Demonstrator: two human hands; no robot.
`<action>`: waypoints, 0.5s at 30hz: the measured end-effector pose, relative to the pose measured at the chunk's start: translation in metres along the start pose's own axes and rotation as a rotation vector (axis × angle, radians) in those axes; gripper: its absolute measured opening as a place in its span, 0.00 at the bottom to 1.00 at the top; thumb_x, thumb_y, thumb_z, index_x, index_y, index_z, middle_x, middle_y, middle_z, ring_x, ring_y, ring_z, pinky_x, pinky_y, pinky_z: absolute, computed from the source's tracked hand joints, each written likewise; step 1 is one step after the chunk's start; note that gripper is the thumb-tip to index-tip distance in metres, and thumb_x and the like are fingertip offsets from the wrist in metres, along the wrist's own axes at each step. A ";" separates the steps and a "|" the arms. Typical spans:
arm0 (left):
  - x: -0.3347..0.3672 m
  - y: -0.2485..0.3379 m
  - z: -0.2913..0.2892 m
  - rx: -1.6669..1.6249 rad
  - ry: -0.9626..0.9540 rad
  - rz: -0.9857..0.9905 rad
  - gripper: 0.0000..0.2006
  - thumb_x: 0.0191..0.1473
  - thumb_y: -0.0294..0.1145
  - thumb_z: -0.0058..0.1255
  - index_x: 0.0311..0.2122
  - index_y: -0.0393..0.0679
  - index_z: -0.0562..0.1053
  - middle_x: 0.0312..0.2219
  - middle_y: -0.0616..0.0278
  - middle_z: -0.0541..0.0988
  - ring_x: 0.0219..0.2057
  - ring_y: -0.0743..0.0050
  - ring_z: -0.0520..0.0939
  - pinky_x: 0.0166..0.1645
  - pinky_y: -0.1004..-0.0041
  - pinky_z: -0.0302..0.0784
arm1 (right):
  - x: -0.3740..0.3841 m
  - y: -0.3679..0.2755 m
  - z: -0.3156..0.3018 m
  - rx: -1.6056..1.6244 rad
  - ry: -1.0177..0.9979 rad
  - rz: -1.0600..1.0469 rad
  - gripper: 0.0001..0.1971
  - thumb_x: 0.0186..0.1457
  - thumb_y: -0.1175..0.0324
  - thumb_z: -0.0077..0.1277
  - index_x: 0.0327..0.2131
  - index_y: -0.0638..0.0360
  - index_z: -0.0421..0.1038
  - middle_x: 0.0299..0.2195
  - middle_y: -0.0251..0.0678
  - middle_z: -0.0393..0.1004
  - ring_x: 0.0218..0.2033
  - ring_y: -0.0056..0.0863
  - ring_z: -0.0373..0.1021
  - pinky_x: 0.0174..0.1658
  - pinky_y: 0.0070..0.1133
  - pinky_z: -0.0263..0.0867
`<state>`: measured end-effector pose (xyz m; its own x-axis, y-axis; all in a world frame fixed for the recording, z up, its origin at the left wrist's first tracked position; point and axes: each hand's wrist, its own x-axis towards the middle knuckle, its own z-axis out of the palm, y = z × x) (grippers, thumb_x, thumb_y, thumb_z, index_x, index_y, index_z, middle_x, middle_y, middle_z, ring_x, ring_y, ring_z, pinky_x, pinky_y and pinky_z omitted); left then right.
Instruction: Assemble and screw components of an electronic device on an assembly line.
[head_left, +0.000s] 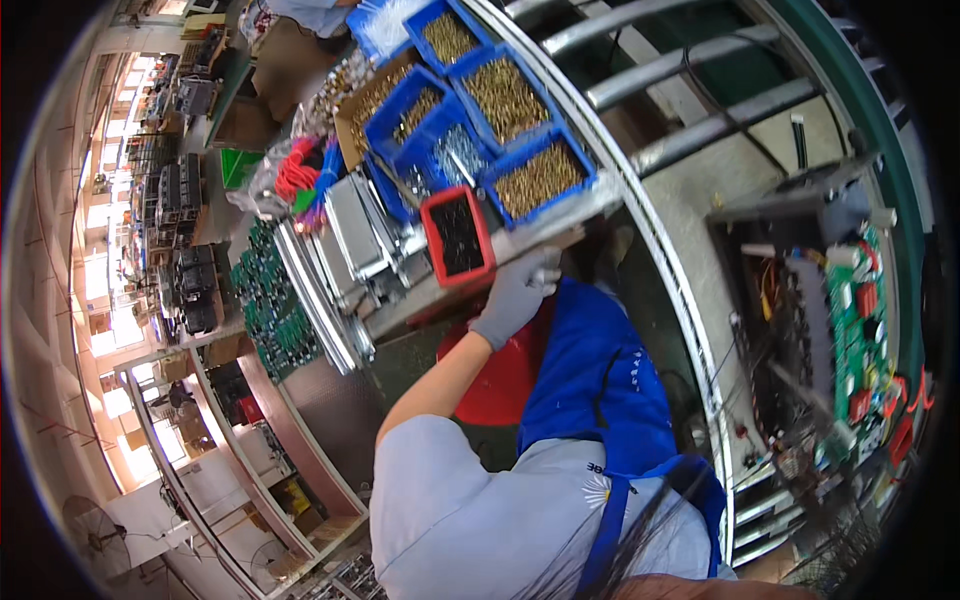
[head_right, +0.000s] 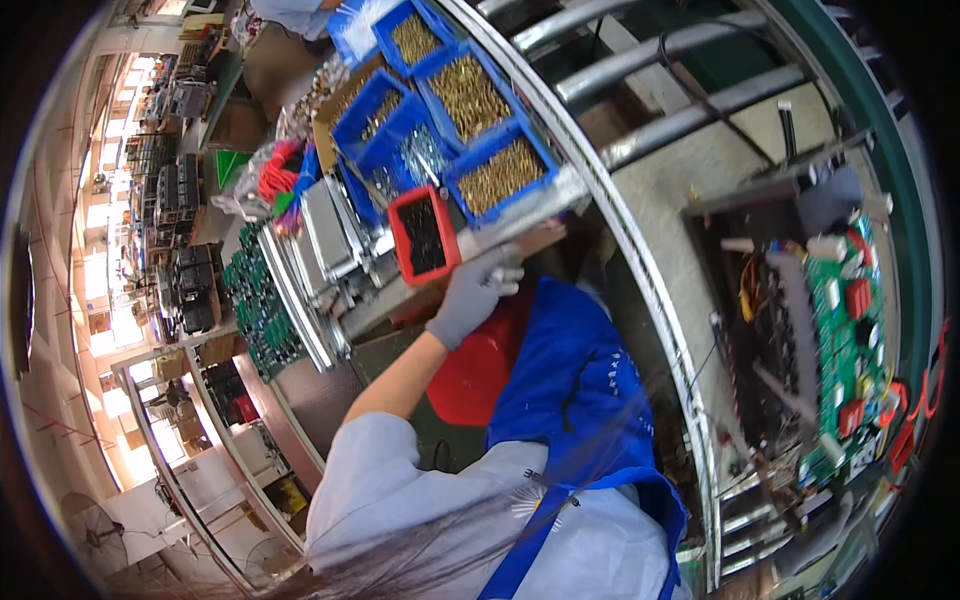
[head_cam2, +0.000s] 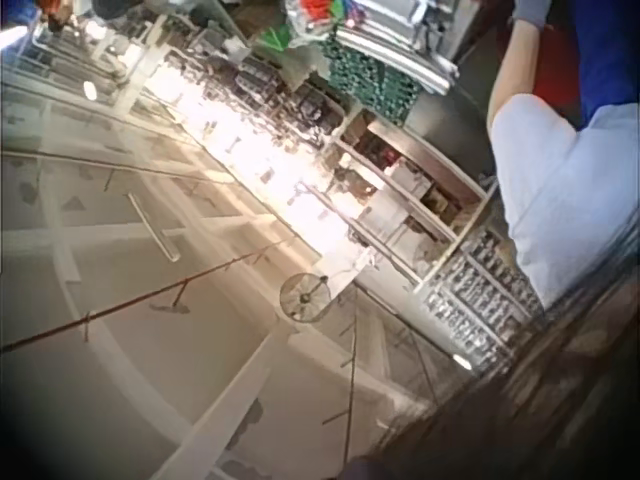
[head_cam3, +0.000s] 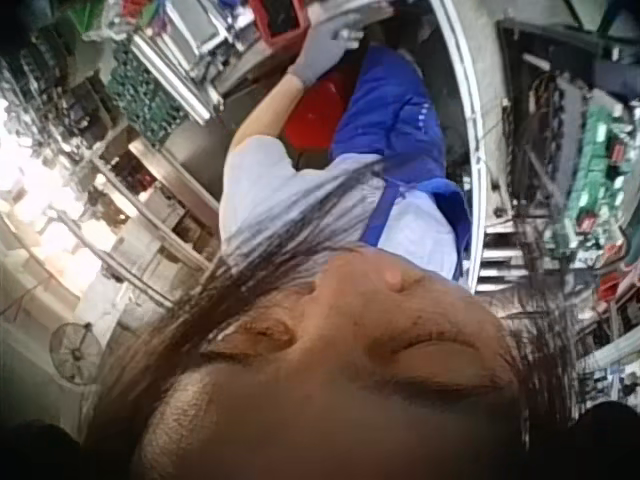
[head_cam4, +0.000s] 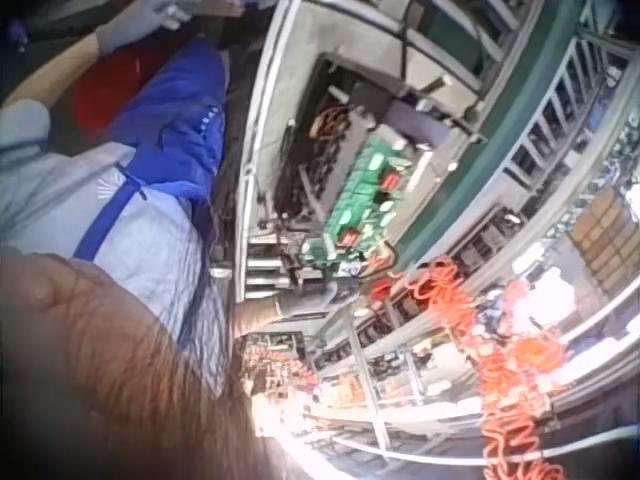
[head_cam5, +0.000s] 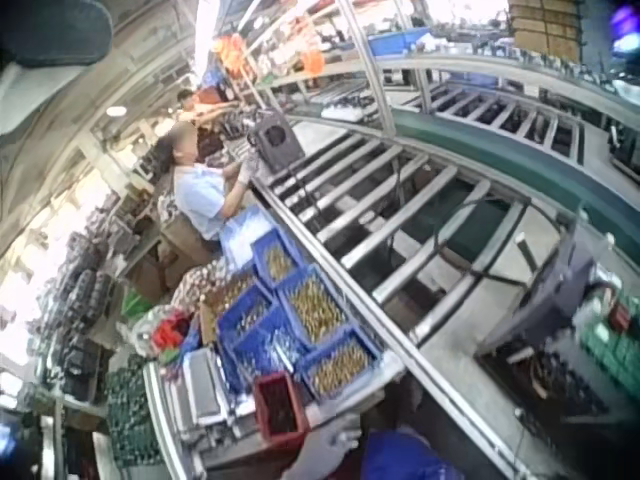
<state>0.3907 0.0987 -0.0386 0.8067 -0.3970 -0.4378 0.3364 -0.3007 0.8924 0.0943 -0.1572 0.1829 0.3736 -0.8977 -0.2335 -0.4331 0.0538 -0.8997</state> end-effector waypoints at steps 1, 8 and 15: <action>-0.006 -0.065 -0.019 0.174 0.030 -0.014 0.18 0.53 0.28 0.46 0.51 0.38 0.70 0.43 0.44 0.77 0.43 0.58 0.80 0.45 0.65 0.75 | 0.030 0.034 -0.037 0.040 -0.021 -0.002 0.25 0.60 0.67 0.42 0.60 0.62 0.55 0.56 0.39 0.64 0.53 0.28 0.63 0.58 0.26 0.57; -0.106 -0.345 -0.176 0.602 0.507 -0.874 0.47 0.49 0.75 0.26 0.56 0.38 0.65 0.53 0.39 0.67 0.57 0.42 0.66 0.60 0.57 0.61 | 0.218 0.180 -0.246 0.403 -0.003 -0.120 0.22 0.59 0.69 0.43 0.56 0.63 0.60 0.48 0.35 0.70 0.44 0.22 0.68 0.51 0.25 0.62; -0.167 -0.369 -0.172 0.191 0.556 -1.003 0.53 0.43 0.81 0.30 0.58 0.38 0.62 0.50 0.50 0.71 0.45 0.43 0.75 0.36 0.46 0.75 | 0.174 0.147 -0.196 0.388 0.039 -0.317 0.29 0.51 0.76 0.39 0.59 0.64 0.55 0.55 0.40 0.63 0.54 0.30 0.63 0.57 0.24 0.58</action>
<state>0.2154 0.4246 -0.2759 0.3374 0.5147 -0.7882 0.9046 -0.4089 0.1202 -0.0652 -0.3912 0.0828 0.4035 -0.9114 0.0805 0.0363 -0.0719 -0.9967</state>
